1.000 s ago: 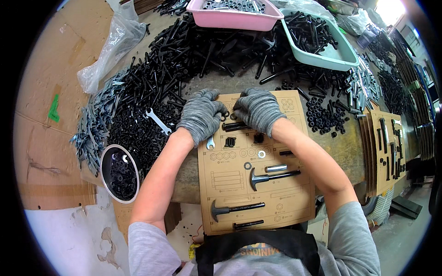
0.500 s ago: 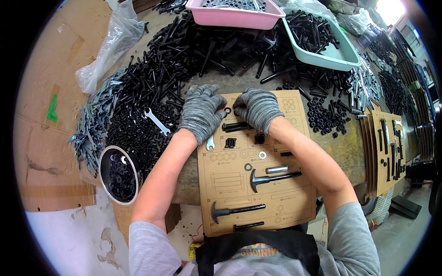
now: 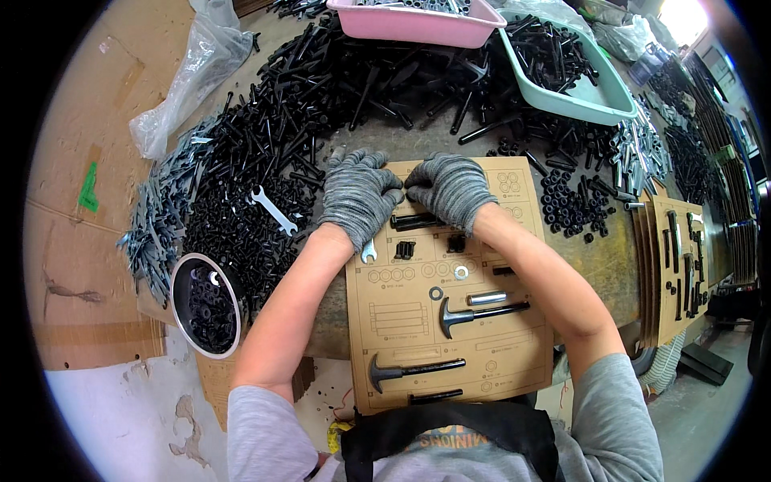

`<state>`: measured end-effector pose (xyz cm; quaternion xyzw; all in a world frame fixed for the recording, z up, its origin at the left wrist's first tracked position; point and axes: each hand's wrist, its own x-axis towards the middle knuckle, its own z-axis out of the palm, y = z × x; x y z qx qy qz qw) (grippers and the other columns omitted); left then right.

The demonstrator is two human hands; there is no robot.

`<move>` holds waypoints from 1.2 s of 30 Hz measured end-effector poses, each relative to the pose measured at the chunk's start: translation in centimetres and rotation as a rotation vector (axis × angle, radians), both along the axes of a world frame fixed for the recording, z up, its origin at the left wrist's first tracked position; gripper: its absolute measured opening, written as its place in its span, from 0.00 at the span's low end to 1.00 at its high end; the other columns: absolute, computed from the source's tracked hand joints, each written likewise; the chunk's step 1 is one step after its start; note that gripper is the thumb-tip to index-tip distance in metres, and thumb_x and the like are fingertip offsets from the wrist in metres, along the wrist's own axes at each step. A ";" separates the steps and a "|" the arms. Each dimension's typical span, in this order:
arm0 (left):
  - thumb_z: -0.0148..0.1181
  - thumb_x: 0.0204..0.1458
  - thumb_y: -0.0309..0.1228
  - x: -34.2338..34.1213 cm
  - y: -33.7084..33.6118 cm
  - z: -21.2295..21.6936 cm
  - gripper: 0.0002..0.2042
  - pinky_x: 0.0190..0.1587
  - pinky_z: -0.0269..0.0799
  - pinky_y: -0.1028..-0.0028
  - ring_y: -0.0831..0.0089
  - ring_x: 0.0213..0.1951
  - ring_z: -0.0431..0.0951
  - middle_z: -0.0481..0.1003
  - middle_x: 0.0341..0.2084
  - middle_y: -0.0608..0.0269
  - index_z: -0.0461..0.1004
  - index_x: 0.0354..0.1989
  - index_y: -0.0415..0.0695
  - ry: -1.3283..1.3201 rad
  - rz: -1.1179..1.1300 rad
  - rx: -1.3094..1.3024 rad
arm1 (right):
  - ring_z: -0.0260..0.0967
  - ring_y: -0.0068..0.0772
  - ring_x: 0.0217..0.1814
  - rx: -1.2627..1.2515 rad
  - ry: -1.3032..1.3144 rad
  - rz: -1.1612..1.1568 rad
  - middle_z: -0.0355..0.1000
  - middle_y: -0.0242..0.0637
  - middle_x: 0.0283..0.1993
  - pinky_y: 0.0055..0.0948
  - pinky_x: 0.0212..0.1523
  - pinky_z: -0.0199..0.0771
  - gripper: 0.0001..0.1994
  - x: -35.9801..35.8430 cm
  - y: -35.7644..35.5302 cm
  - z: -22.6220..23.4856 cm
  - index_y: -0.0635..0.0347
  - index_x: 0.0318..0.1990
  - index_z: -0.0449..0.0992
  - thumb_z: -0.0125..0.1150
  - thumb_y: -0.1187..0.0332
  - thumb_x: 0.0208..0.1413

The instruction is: The person assembles hardware kits by picking various metal parts from bins and placing them onto a cardboard template. They arrange bolts, nuts, washers, and tools like hammers and wrenches into designated slots on the board, completing one kit before moving to the next.

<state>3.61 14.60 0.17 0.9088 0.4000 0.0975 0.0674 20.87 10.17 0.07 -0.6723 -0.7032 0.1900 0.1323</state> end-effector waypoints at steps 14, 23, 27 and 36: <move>0.58 0.49 0.43 0.2 0.2 -0.9 0.12 0.64 0.48 0.53 0.64 0.56 0.68 0.74 0.51 0.64 0.82 0.37 0.55 0.048 -0.016 -0.012 | 0.75 0.44 0.39 0.050 0.007 -0.034 0.78 0.40 0.35 0.38 0.43 0.73 0.11 -0.1 -0.4 -0.4 0.50 0.39 0.83 0.60 0.59 0.52; 0.60 0.50 0.29 -10.7 -7.9 4.2 0.09 0.57 0.67 0.66 0.61 0.52 0.72 0.75 0.48 0.58 0.79 0.40 0.46 -0.290 0.133 0.166 | 0.73 0.42 0.36 0.393 0.154 -0.013 0.74 0.40 0.34 0.34 0.38 0.72 0.07 4.6 -12.7 4.0 0.60 0.35 0.79 0.60 0.67 0.54; 0.56 0.51 0.29 -25.1 -9.1 4.4 0.10 0.54 0.67 0.63 0.57 0.47 0.74 0.77 0.41 0.54 0.79 0.40 0.45 -0.080 0.501 0.143 | 0.71 0.32 0.31 0.357 0.256 -0.193 0.72 0.40 0.30 0.28 0.33 0.71 0.07 7.2 -19.4 3.5 0.67 0.36 0.78 0.61 0.71 0.53; 0.64 0.43 0.38 -30.6 -6.5 2.3 0.14 0.43 0.72 0.62 0.53 0.36 0.78 0.78 0.29 0.47 0.79 0.36 0.43 0.067 0.593 -0.197 | 0.67 0.22 0.28 0.436 0.381 -0.125 0.73 0.36 0.28 0.23 0.31 0.68 0.06 3.4 -19.9 3.5 0.64 0.37 0.80 0.62 0.76 0.52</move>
